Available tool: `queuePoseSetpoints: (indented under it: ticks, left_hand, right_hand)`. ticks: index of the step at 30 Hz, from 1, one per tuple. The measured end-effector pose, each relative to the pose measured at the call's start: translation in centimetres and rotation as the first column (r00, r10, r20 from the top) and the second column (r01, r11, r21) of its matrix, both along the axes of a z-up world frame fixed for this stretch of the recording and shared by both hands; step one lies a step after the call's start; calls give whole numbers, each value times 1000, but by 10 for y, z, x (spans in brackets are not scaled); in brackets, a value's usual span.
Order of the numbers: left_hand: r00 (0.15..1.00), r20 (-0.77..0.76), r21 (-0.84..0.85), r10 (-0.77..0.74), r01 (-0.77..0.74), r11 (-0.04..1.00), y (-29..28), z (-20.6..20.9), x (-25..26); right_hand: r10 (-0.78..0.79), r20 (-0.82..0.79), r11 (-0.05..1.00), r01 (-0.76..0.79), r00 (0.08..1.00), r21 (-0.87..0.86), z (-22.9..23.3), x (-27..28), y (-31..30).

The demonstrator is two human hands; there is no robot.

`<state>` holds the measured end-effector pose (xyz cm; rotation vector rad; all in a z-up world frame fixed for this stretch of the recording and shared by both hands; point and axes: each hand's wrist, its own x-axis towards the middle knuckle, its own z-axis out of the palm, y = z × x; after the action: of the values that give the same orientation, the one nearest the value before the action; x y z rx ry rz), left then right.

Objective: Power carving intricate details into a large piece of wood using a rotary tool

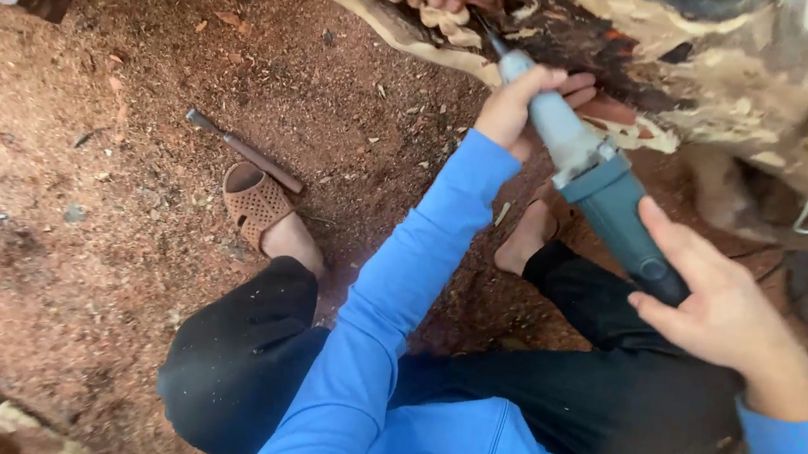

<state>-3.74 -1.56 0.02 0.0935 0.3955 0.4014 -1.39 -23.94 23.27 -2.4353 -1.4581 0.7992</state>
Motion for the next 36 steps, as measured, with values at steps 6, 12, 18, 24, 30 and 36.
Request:
queuePoseSetpoints:
  ticks: [6,12,18,24,30,36]
  left_hand:
    - [973,228,23,-23,18,1000,-12,-29,2]
    - [977,215,63,-5,-9,998,-9,-16,-3]
    - [959,282,55,6,-22,998,-22,-29,-1]
    - [984,177,66,3,-15,998,-18,-11,-4]
    - [994,-25,52,-103,105,993,-25,10,-3]
    - [997,34,10,-66,66,998,-29,-4,-8]
  right_hand:
    - [58,142,975,-25,988,-222,-4,28,-6]
    - [44,148,977,-12,988,-212,-17,33,-17]
    - [61,200,970,-11,978,-242,-23,33,-34]
    - [13,162,987,13,987,-159,-14,17,-24]
    - [-37,107,992,49,994,-116,-6,-8,-27]
    - [-110,37,992,112,993,-64,-9,-30,-22]
